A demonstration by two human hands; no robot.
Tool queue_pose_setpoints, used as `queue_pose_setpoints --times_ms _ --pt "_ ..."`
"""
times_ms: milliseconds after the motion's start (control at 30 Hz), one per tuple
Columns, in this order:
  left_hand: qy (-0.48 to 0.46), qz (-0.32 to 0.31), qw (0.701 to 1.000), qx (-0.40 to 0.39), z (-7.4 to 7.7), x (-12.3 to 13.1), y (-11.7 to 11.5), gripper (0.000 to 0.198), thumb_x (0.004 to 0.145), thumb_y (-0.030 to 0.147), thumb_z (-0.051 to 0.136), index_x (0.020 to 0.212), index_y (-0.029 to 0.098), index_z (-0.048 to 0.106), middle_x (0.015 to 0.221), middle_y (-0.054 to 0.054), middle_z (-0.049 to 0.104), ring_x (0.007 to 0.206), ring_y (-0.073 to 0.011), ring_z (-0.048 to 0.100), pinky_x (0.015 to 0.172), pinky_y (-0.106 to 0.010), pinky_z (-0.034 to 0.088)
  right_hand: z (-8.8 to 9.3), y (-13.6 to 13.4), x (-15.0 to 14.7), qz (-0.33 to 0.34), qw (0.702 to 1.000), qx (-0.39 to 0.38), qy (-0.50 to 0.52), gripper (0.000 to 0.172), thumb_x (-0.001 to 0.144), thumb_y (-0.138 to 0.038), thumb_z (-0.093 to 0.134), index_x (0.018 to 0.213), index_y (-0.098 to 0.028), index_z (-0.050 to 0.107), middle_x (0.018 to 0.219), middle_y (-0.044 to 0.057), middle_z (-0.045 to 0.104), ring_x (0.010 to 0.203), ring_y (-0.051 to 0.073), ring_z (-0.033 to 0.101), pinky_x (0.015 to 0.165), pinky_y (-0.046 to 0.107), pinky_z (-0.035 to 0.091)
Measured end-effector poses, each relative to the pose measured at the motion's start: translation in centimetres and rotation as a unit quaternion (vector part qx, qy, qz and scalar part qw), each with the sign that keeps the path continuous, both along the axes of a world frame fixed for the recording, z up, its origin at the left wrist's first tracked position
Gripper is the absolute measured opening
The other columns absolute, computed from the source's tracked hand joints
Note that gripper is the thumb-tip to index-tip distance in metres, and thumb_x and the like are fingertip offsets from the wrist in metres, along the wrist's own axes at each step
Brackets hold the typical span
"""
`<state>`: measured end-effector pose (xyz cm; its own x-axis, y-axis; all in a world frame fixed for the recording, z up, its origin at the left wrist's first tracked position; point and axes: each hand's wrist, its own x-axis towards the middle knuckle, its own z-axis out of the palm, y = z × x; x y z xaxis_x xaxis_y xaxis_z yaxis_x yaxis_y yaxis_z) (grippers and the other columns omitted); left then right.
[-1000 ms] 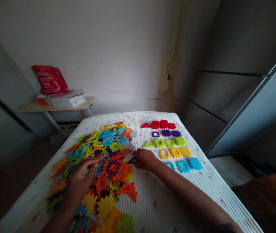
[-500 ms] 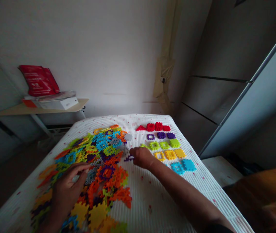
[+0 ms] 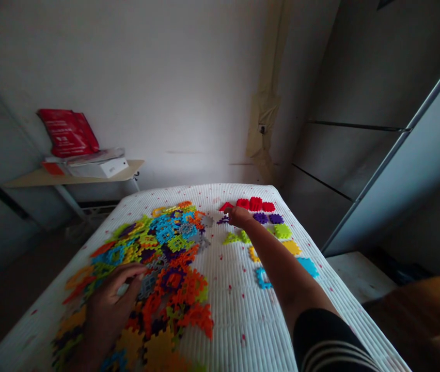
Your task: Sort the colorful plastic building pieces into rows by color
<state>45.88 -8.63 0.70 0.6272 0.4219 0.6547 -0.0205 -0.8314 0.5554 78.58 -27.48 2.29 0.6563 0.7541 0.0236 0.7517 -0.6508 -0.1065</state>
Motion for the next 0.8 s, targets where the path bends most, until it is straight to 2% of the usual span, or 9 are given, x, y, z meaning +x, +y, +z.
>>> queue_pose_setpoints --times_ms 200,467,567,633,700,800 --pt "0.001 -0.005 1.000 0.002 -0.2 0.1 0.2 0.014 0.080 0.026 0.052 0.083 0.024 0.066 0.089 -0.002 0.068 0.082 -0.0149 0.064 0.075 -0.025 0.052 -0.9 -0.1 0.6 0.000 0.999 -0.030 -0.014 0.042 0.078 -0.014 0.062 0.119 -0.021 0.057 0.102 0.005 0.068 0.092 0.020 0.063 0.071 0.025 0.044" --pt "-0.002 -0.013 1.000 -0.023 0.4 0.1 -0.3 0.014 0.081 0.024 0.052 0.081 0.022 0.066 0.086 -0.002 0.067 0.083 -0.0148 0.063 0.076 -0.026 0.051 -0.9 0.3 -0.7 0.002 0.997 -0.062 -0.045 0.024 0.086 -0.023 0.054 0.107 -0.019 0.065 0.103 0.012 0.067 0.094 0.028 0.063 0.074 0.035 0.047" --pt "-0.012 0.002 1.000 -0.027 0.7 -0.1 0.0 0.013 0.080 0.024 0.053 0.080 0.021 0.066 0.085 -0.002 0.067 0.081 -0.0143 0.063 0.074 -0.025 0.050 -0.3 0.4 -1.4 0.000 0.997 -0.063 -0.053 0.028 0.084 -0.016 0.053 0.109 -0.015 0.065 0.104 0.016 0.067 0.095 0.031 0.063 0.075 0.039 0.047" --pt "-0.022 0.024 0.999 -0.032 0.8 -0.4 0.6 0.013 0.079 0.024 0.053 0.080 0.021 0.066 0.083 -0.002 0.068 0.079 -0.0143 0.063 0.073 -0.025 0.050 0.5 0.6 -2.1 -0.001 0.996 -0.058 -0.062 0.036 0.082 -0.011 0.052 0.116 -0.015 0.061 0.111 0.017 0.065 0.098 0.031 0.062 0.077 0.040 0.047" --pt "-0.027 0.047 0.998 -0.041 0.9 -0.7 1.4 0.014 0.079 0.024 0.053 0.081 0.021 0.066 0.083 -0.002 0.068 0.079 -0.0147 0.063 0.074 -0.026 0.050 1.4 0.8 -3.3 0.010 0.997 -0.028 -0.066 0.042 0.080 -0.009 0.052 0.121 -0.017 0.058 0.116 0.016 0.063 0.101 0.030 0.061 0.080 0.039 0.046" --pt "-0.035 0.084 0.994 -0.053 1.0 -1.3 2.6 0.014 0.078 0.026 0.054 0.080 0.021 0.066 0.082 -0.002 0.068 0.078 -0.0149 0.062 0.073 -0.026 0.049 2.4 1.2 -6.4 0.069 0.996 0.048 -0.024 0.037 0.078 -0.011 0.055 0.114 -0.019 0.062 0.106 0.009 0.068 0.092 0.022 0.063 0.077 0.030 0.045"
